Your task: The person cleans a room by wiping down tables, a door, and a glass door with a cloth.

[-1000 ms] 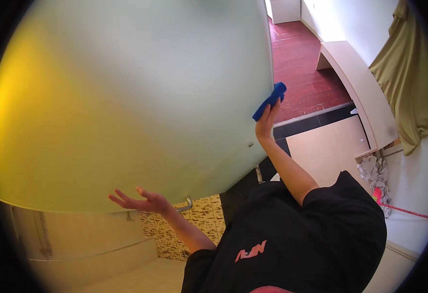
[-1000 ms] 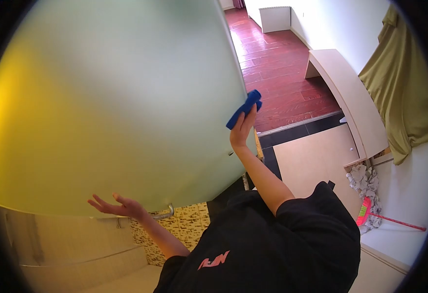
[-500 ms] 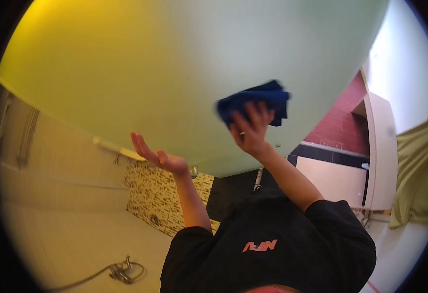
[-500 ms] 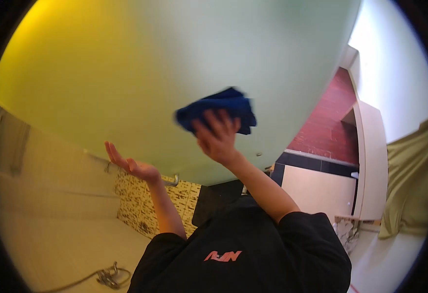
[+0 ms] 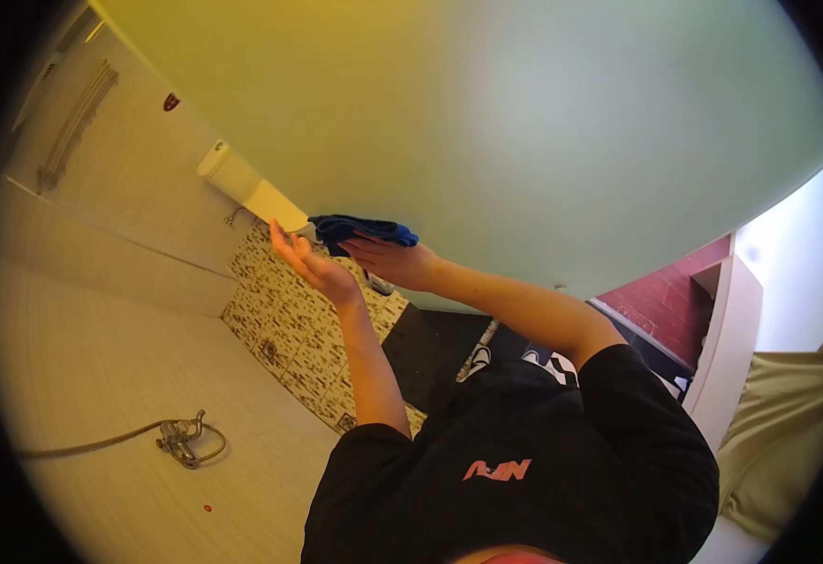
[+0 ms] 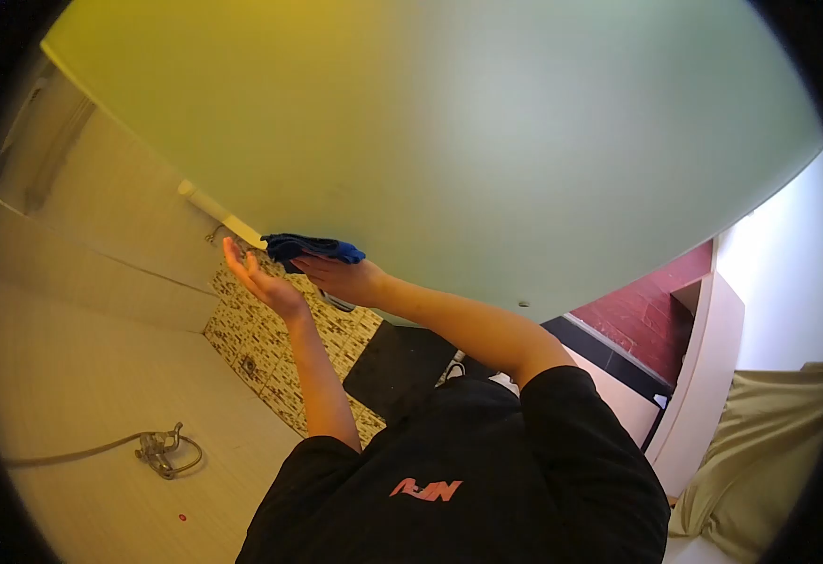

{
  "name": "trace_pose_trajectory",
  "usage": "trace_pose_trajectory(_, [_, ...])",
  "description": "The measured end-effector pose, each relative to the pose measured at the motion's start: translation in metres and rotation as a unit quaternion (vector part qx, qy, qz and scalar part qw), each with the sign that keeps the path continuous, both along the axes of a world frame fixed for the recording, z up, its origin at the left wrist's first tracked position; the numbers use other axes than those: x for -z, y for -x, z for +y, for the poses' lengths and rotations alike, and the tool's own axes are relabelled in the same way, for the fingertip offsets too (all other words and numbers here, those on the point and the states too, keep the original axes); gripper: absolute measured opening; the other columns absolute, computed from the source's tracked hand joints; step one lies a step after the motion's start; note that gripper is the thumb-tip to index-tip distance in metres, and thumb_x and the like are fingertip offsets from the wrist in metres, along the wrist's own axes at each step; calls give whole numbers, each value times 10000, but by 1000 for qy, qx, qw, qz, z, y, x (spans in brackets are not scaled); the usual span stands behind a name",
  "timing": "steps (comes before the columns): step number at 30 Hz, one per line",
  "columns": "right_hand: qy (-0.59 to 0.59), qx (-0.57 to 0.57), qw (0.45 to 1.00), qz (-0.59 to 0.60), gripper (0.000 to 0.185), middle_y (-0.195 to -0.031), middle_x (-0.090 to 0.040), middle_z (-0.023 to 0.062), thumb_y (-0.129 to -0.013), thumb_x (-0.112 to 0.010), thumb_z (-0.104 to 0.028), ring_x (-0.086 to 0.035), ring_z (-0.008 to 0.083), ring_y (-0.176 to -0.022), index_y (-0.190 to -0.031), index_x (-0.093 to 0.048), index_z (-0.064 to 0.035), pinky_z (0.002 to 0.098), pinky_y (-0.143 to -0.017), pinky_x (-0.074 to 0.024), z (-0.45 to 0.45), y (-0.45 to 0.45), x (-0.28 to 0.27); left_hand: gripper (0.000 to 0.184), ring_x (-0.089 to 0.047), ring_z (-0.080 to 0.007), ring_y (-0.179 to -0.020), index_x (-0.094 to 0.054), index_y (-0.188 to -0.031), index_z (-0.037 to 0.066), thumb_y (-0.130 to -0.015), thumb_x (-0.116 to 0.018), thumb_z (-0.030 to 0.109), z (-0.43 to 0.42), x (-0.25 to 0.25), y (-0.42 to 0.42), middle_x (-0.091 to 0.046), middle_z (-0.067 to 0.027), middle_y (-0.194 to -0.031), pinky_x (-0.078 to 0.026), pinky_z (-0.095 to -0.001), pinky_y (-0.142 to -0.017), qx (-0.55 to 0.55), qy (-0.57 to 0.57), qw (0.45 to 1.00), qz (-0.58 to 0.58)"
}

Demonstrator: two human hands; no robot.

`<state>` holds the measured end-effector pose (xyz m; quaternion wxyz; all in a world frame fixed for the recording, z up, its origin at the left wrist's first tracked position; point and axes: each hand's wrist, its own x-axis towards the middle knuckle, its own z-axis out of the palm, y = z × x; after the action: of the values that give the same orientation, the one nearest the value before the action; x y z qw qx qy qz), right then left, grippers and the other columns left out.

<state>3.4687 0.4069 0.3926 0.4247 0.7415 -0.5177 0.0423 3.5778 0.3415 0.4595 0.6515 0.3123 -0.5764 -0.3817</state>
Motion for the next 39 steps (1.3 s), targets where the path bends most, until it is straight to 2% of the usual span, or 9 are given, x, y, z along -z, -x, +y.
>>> trace_pose_trajectory(5, [-80, -7, 997, -17, 537, -1493, -455, 61, -864, -562, -201, -359, 203, -1432, -1376, -532, -42, 410, -1237, -226, 47, 22, 25, 555, -237, -371, -1453, -300, -1494, 11, -978, -426, 171, 10, 19, 6, -234, -221, -1561, -212, -529, -1171, -78, 124, 979, -139])
trace_pose_trajectory(12, [-149, -7, 979, -136, 448, -1478, -476, 41, -896, -483, -165, -425, 201, -1391, -1325, -567, -67, 397, -1202, -329, 191, 106, 21, 625, -197, -423, -1456, -308, -1483, 24, -999, -493, 374, 44, 39, 52, -150, -245, -1589, -252, -583, -1125, -32, 220, 957, -187])
trace_pose_trajectory(21, [134, 244, 955, -102, 391, -1418, -516, 54, -846, -628, -197, -468, 231, -1310, -1236, -649, -187, 489, -1105, -343, 333, 144, 31, 695, -153, -394, -1479, -245, -1533, 74, -1018, -437, 499, 43, 47, 52, -100, -209, -1614, -244, -596, -1135, -54, 240, 945, -215])
trace_pose_trajectory(27, [443, 278, 736, -429, 592, -1519, -339, 226, -909, -682, -163, -312, 410, -1411, -1429, -421, -52, 572, -1148, -234, 301, 118, 86, 657, -150, -396, -1482, -252, -1531, 68, -1022, -438, 438, 40, 54, 55, -112, -210, -1616, -222, -597, -1141, -59, 238, 948, -202])
trace_pose_trajectory(29, [500, 346, 556, -567, 668, -1570, -215, 256, -958, -619, -153, -238, 403, -1456, -1497, -250, -15, 557, -1159, -218, 278, 102, 103, 642, -159, -399, -1480, -265, -1523, 62, -1019, -445, 415, 36, 53, 54, -120, -216, -1613, -225, -593, -1140, -54, 243, 949, -192])
trace_pose_trajectory(31, [532, 200, 428, -702, 684, -1583, -192, 231, -999, -548, -124, -214, 350, -1467, -1532, -142, 16, 405, -1202, -155, 261, 83, 100, 628, -168, -403, -1478, -277, -1515, 56, -1015, -452, 393, 33, 53, 49, -128, -222, -1611, -228, -588, -1138, -61, 241, 951, -183])
trace_pose_trajectory(33, [487, 209, 431, -730, 704, -1584, -203, 198, -1010, -533, -139, -253, 324, -1448, -1546, -94, -13, 467, -1168, -256, 241, 64, 89, 569, -217, -414, -1457, -321, -1482, 44, -996, -488, 288, 26, 58, 39, -157, -242, -1597, -257, -564, -1129, -25, 250, 946, -202])
trace_pose_trajectory(35, [466, 154, 126, -862, 603, -1525, -311, 173, -1009, -526, -158, -341, 323, -1394, -1502, -203, -30, 552, -1077, -385, 215, 38, 67, 528, -246, -416, -1440, -345, -1456, 36, -985, -488, 224, 22, 59, 28, -196, -251, -1577, -266, -548, -1128, -36, 263, 939, -221])
trace_pose_trajectory(39, [264, -6, -123, -957, 218, -1226, -514, 134, -963, -483, -67, -515, 315, -1184, -1179, -499, -42, 601, -1016, -468, 157, 23, 87, 439, -331, -416, -1381, -403, -1378, -4, -951, -476, 72, 18, 70, 15, -310, -259, -1512, -295, -514, -1112, -28, 267, 943, -197])
